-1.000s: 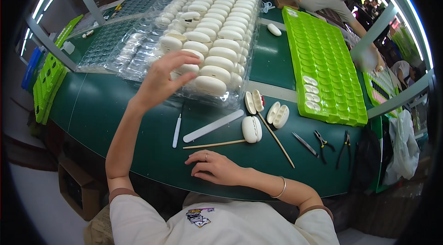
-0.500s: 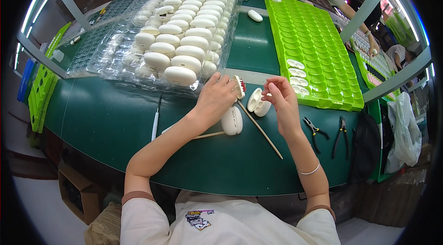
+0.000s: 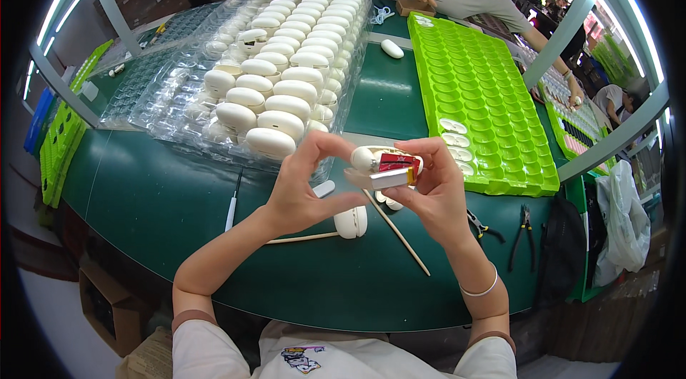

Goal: The person assembles white plastic electronic cases by opening them, inserting small red circuit boards into the bottom halves, and closing the lids. The person handles the cases one at a time, using a wooden stick to assist with placement, and places the finished units into a green tray.

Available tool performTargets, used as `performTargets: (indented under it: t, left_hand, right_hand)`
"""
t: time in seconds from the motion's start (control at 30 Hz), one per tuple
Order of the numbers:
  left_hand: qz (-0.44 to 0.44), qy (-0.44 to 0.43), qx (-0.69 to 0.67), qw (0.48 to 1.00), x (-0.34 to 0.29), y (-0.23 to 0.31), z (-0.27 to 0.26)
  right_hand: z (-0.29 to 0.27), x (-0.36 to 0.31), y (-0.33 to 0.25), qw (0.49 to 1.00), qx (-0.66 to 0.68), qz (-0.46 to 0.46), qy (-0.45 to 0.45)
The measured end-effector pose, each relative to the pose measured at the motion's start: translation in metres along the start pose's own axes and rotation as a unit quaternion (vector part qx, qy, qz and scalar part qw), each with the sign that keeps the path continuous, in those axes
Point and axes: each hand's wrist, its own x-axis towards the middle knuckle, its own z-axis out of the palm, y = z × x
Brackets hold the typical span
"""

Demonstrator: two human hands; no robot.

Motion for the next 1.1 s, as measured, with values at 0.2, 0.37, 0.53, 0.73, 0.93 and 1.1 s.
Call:
performTargets:
  t: [0.2, 0.37, 0.53, 0.73, 0.93, 1.1]
  left_hand:
    - [0.194, 0.045, 0.153, 0.968, 0.011, 0.016, -0.001]
    - [0.215, 0.043, 0.18, 0.959, 0.011, 0.025, -0.002]
    - [0.158, 0.043, 0.165, 0.973, 0.009, 0.025, -0.001]
    - [-0.005, 0.007, 0.051, 0.999, 0.006, 0.029, -0.006]
    - [0.001, -0.006, 0.028, 1.0, 0.005, 0.029, 0.0]
    - [-0.024, -0.018, 0.06, 0.998, 0.007, 0.031, 0.0]
  right_hand:
    - [0.008, -0.008, -0.005, 0.992, -0.122, -0.005, 0.014]
    - [0.009, -0.009, -0.006, 0.985, -0.163, -0.048, 0.012]
    - [0.006, -0.009, -0.005, 0.985, -0.169, -0.043, -0.015]
    - [0.005, -0.01, -0.006, 0.988, -0.148, 0.015, -0.034]
    - [0.007, -0.009, -0.009, 0.985, -0.169, -0.015, -0.031]
    - [0.007, -0.009, -0.009, 0.968, -0.249, -0.034, -0.018]
